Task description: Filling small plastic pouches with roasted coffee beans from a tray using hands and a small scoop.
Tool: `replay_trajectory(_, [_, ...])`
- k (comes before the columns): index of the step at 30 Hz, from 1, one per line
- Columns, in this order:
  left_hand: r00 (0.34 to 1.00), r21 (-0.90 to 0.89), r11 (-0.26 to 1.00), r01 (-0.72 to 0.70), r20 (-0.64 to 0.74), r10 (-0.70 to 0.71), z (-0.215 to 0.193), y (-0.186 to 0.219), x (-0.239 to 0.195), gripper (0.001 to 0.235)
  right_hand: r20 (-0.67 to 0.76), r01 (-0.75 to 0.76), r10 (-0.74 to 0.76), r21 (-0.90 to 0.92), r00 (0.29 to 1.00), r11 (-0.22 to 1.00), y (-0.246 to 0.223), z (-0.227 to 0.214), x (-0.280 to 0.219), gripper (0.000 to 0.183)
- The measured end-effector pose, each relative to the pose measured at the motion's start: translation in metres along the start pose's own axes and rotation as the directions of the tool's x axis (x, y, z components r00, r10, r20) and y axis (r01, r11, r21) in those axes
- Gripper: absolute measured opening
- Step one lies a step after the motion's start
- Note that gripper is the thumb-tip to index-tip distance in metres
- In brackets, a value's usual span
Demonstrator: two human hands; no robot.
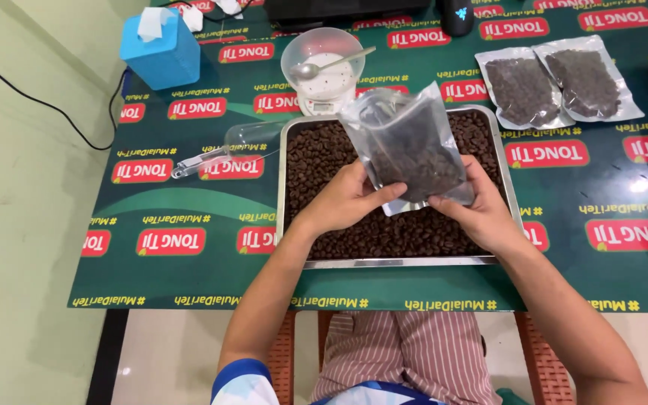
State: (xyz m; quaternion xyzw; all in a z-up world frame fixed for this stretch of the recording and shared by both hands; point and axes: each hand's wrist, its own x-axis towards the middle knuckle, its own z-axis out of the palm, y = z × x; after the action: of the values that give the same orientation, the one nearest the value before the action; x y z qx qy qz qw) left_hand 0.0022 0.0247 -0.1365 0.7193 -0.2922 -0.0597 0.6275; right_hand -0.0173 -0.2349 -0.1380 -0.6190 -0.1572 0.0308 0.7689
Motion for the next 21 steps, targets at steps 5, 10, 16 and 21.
replay_trajectory(5, [1.000,0.023,1.000,0.012,0.028,-0.013,0.001,0.018,-0.004,0.067,0.068,-0.029,0.043,-0.193,0.997,0.981,-0.010,-0.006,-0.002,0.043])
replay_trajectory(10, [1.000,0.054,0.999,0.005,-0.013,-0.004,0.002,0.025,-0.004,0.091,0.304,-0.050,0.099,-0.165,0.947,0.985,-0.021,-0.021,0.012,0.063])
replay_trajectory(16, [0.973,0.175,0.976,0.131,-0.210,-0.093,0.008,0.073,0.000,0.067,0.069,0.170,-0.160,-0.594,0.985,0.786,-0.046,-0.064,0.156,0.016])
replay_trajectory(21, [0.960,0.213,0.951,0.223,-0.220,-0.175,0.010,0.061,0.004,0.071,0.059,0.226,-0.350,-0.860,0.935,0.457,0.011,-0.106,0.263,0.038])
